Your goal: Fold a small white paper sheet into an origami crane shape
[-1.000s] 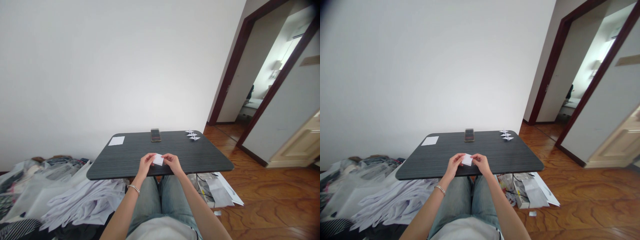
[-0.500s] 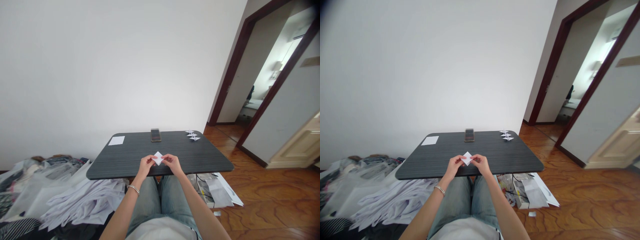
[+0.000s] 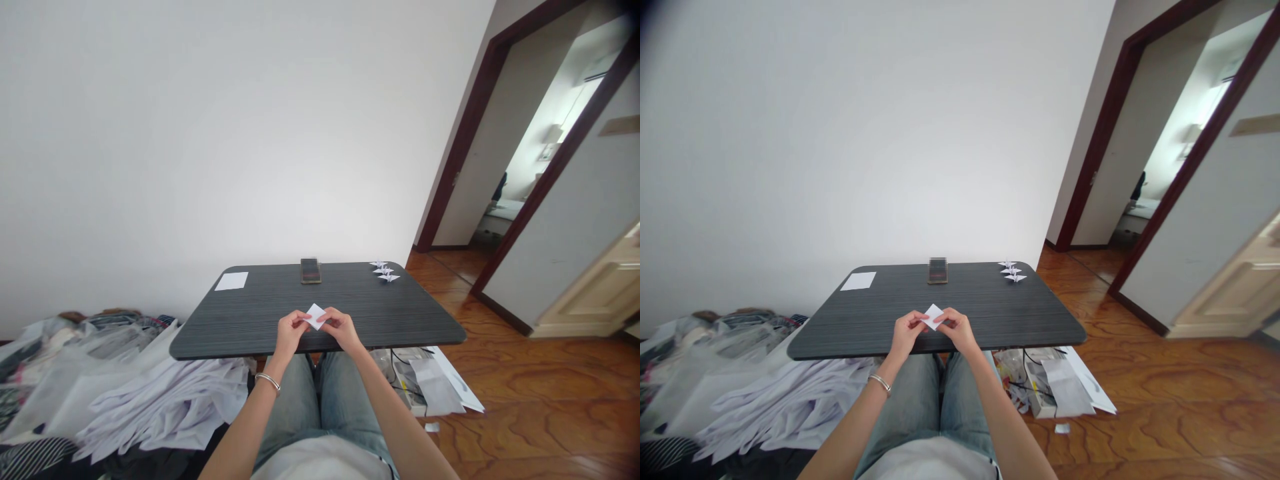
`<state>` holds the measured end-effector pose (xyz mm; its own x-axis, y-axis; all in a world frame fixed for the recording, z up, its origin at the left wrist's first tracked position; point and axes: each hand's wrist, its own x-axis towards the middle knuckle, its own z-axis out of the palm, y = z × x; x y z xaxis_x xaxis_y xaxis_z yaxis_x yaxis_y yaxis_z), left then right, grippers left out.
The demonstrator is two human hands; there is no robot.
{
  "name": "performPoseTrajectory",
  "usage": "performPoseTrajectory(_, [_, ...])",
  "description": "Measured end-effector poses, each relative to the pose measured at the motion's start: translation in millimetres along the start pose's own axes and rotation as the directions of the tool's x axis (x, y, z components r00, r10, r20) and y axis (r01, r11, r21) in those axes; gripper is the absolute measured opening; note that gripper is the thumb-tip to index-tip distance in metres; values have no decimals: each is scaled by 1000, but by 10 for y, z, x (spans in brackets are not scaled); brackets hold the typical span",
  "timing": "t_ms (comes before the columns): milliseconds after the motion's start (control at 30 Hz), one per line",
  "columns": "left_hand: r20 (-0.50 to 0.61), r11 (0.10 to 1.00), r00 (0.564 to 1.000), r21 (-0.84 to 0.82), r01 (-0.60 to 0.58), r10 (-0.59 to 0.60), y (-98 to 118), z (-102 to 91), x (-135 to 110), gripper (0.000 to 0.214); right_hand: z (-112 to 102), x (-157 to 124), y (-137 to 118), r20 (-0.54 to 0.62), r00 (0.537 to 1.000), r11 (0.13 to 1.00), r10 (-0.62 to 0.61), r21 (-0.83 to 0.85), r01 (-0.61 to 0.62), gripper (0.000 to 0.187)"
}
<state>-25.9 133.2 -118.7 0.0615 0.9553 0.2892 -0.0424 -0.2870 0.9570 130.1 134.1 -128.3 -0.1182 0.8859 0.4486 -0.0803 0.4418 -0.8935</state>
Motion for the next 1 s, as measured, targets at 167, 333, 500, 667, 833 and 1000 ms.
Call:
performPoseTrajectory(167, [-60,999,998,35,-27,29,4,33,-20,7,51,18,10,-22,1000,1000,5,20,-5,10])
performPoseTrajectory(333, [-43,998,999,46,-31,33,17,24,-34,10,44,20,8,-57,998,1000,17,28,-15,12])
performPoseTrajectory(500, [-40,998,999,45,-36,38,-2,16,-41,13,20,15,26,-108,994,1000,13,14,-12,15])
performPoseTrajectory(667, [-65,998,997,43,-42,45,-26,27,-48,15,21,17,11,-175,985,999,8,-33,-14,14])
performPoseTrajectory(833, [-138,998,989,49,-50,56,-37,39,-47,16,40,5,-34,-238,971,995,14,-93,-37,17])
performPoseTrajectory(1000, [-134,998,989,40,-57,62,-21,47,-50,21,75,3,-37,-191,980,997,57,-43,-66,21])
